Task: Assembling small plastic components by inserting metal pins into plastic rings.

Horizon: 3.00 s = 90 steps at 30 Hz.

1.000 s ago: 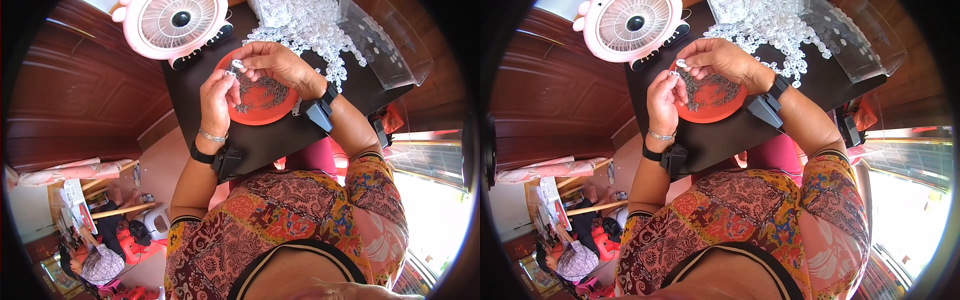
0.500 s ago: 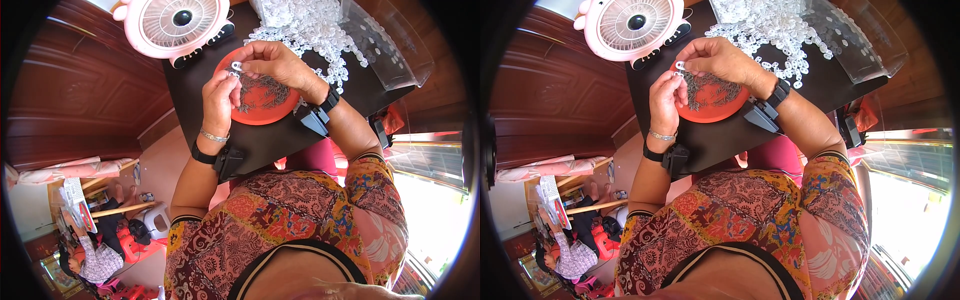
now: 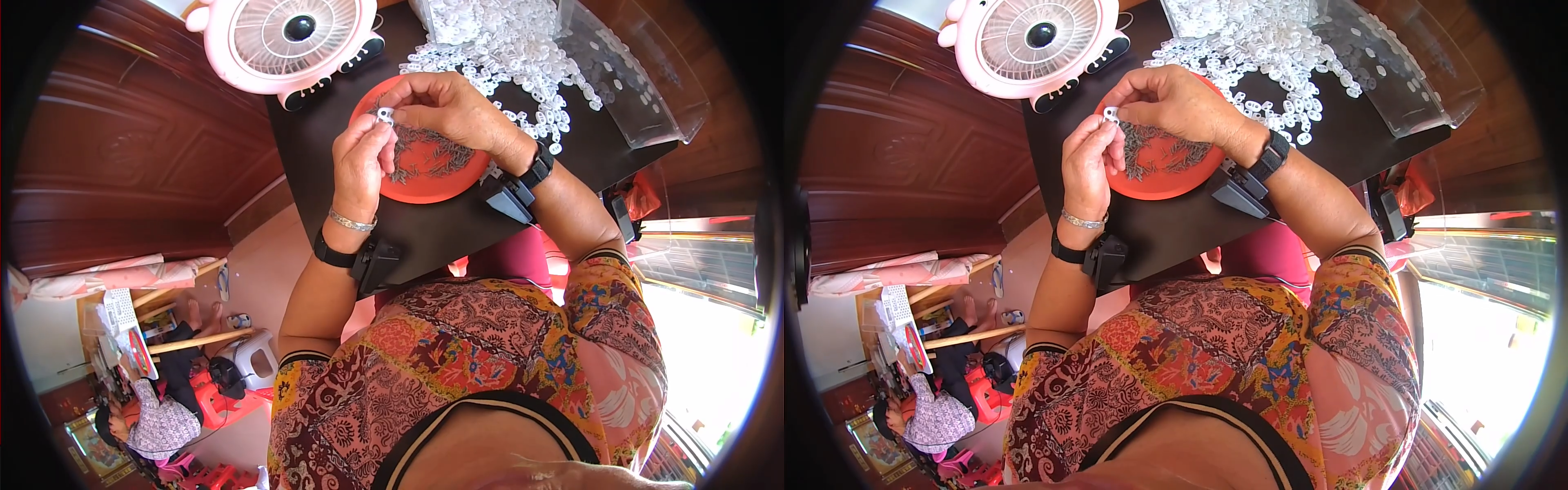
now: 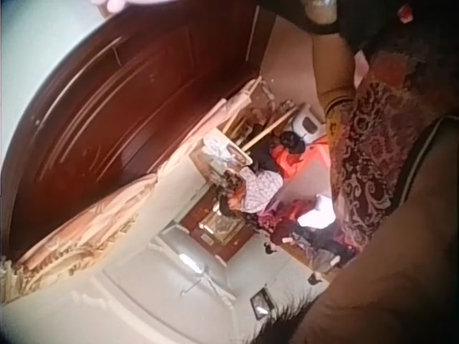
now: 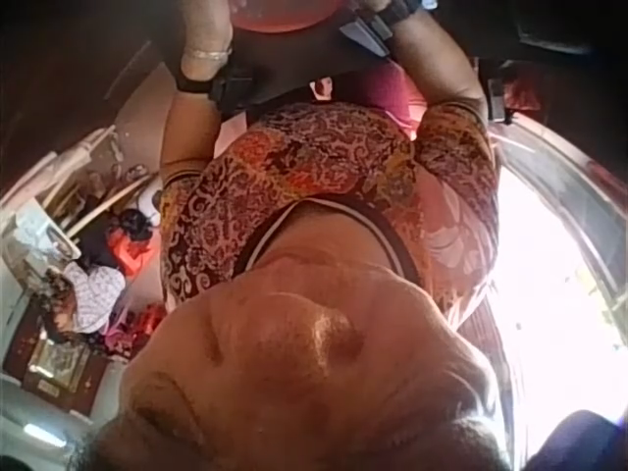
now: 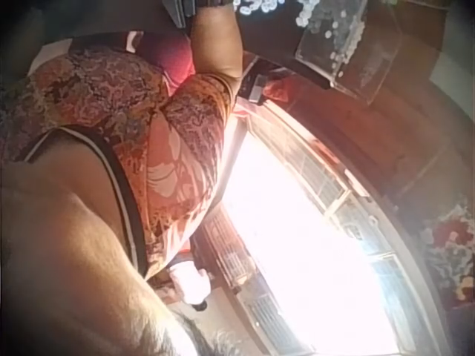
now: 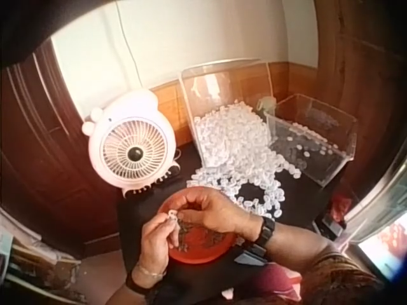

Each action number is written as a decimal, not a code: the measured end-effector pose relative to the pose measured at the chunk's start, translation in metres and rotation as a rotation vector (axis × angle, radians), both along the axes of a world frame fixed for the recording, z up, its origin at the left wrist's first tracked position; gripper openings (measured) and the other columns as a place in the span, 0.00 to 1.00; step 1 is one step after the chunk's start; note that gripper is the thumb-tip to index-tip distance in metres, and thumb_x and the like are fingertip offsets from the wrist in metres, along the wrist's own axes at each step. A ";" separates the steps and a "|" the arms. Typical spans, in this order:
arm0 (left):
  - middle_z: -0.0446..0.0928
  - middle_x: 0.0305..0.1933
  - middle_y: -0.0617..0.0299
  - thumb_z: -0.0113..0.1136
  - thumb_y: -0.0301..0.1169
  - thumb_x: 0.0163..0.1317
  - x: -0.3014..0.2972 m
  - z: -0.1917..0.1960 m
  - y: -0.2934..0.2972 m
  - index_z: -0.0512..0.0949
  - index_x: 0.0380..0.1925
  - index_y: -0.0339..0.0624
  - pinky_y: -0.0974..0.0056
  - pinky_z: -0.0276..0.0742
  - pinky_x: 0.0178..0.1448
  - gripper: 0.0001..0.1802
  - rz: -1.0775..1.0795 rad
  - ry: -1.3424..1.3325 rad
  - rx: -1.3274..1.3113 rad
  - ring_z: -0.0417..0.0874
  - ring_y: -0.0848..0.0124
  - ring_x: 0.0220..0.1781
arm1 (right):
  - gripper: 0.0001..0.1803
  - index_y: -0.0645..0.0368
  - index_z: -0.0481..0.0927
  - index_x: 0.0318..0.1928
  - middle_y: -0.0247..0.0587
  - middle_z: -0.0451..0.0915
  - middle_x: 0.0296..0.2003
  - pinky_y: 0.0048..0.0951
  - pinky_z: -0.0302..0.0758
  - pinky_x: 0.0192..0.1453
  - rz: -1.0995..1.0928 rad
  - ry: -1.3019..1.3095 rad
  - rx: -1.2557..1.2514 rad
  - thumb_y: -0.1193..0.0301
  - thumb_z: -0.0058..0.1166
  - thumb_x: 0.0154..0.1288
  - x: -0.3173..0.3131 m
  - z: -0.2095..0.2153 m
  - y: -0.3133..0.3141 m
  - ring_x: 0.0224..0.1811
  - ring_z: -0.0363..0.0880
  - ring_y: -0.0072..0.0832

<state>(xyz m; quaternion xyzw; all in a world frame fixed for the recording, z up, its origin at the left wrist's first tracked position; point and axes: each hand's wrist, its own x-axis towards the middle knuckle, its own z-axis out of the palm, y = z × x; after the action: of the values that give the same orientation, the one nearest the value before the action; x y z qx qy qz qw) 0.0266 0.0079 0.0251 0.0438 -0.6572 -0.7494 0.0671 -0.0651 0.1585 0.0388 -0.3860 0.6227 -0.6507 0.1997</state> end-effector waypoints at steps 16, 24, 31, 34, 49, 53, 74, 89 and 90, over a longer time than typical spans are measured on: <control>0.71 0.22 0.64 0.47 0.34 0.64 0.001 -0.005 0.002 0.73 0.33 0.38 0.73 0.63 0.25 0.11 -0.014 -0.023 0.243 0.71 0.75 0.22 | 0.13 0.63 0.79 0.43 0.38 0.82 0.32 0.23 0.76 0.42 -0.071 0.194 -0.001 0.77 0.59 0.55 0.006 -0.003 -0.004 0.35 0.80 0.22; 0.75 0.22 0.62 0.48 0.37 0.64 -0.001 -0.008 0.005 0.75 0.30 0.38 0.74 0.65 0.24 0.14 0.034 -0.037 0.300 0.73 0.75 0.20 | 0.17 0.62 0.79 0.46 0.38 0.79 0.37 0.24 0.77 0.43 -0.181 0.466 0.138 0.74 0.63 0.54 0.011 0.001 -0.004 0.38 0.79 0.24; 0.74 0.21 0.63 0.47 0.40 0.65 -0.001 -0.008 0.002 0.75 0.34 0.38 0.72 0.65 0.26 0.15 0.022 -0.014 0.257 0.73 0.74 0.21 | 0.17 0.62 0.79 0.45 0.39 0.79 0.39 0.26 0.77 0.43 -0.135 0.559 0.088 0.76 0.63 0.53 0.010 0.004 -0.002 0.40 0.79 0.28; 0.73 0.20 0.65 0.47 0.39 0.64 -0.002 -0.009 0.001 0.75 0.34 0.39 0.73 0.64 0.25 0.15 0.034 0.003 0.161 0.72 0.76 0.21 | 0.18 0.62 0.79 0.45 0.40 0.79 0.39 0.27 0.77 0.43 -0.129 0.581 0.087 0.77 0.63 0.51 0.011 0.004 -0.002 0.41 0.79 0.30; 0.70 0.16 0.66 0.50 0.36 0.63 -0.002 -0.009 0.006 0.75 0.27 0.37 0.76 0.61 0.21 0.13 0.131 0.084 0.148 0.69 0.79 0.16 | 0.18 0.61 0.78 0.45 0.45 0.81 0.33 0.32 0.77 0.38 -0.212 0.779 0.159 0.72 0.63 0.52 0.014 -0.005 -0.004 0.34 0.81 0.39; 0.72 0.20 0.65 0.48 0.36 0.64 -0.002 -0.012 0.002 0.73 0.27 0.39 0.75 0.62 0.22 0.13 0.078 0.073 0.111 0.71 0.77 0.18 | 0.14 0.61 0.78 0.42 0.43 0.81 0.30 0.30 0.76 0.35 -0.177 0.752 0.158 0.71 0.61 0.55 0.015 -0.001 -0.004 0.31 0.82 0.37; 0.71 0.19 0.66 0.49 0.35 0.65 -0.001 -0.005 0.011 0.75 0.27 0.37 0.75 0.60 0.21 0.14 0.170 0.095 0.110 0.68 0.80 0.17 | 0.08 0.58 0.81 0.34 0.46 0.79 0.23 0.36 0.76 0.31 -0.283 0.705 0.075 0.70 0.59 0.54 0.018 0.003 -0.004 0.26 0.80 0.42; 0.68 0.16 0.67 0.48 0.33 0.64 -0.014 -0.017 0.012 0.76 0.23 0.37 0.76 0.57 0.20 0.15 0.035 0.142 0.032 0.66 0.80 0.16 | 0.15 0.62 0.81 0.41 0.53 0.81 0.37 0.42 0.75 0.48 -1.547 1.109 0.809 0.66 0.54 0.56 -0.099 0.098 0.218 0.43 0.78 0.48; 0.68 0.16 0.67 0.48 0.33 0.64 -0.014 -0.018 0.011 0.76 0.23 0.37 0.76 0.57 0.20 0.15 0.037 0.140 0.037 0.66 0.80 0.16 | 0.15 0.61 0.80 0.43 0.52 0.81 0.38 0.42 0.74 0.49 -1.538 1.154 0.910 0.67 0.53 0.56 -0.099 0.098 0.219 0.45 0.78 0.48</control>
<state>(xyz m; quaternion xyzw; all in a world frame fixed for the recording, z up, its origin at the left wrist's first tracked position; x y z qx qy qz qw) 0.0125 0.0192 0.0074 0.0049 -0.6360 -0.7614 0.1258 -0.1644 0.3779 0.1367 -0.0279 0.8844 -0.0263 -0.4651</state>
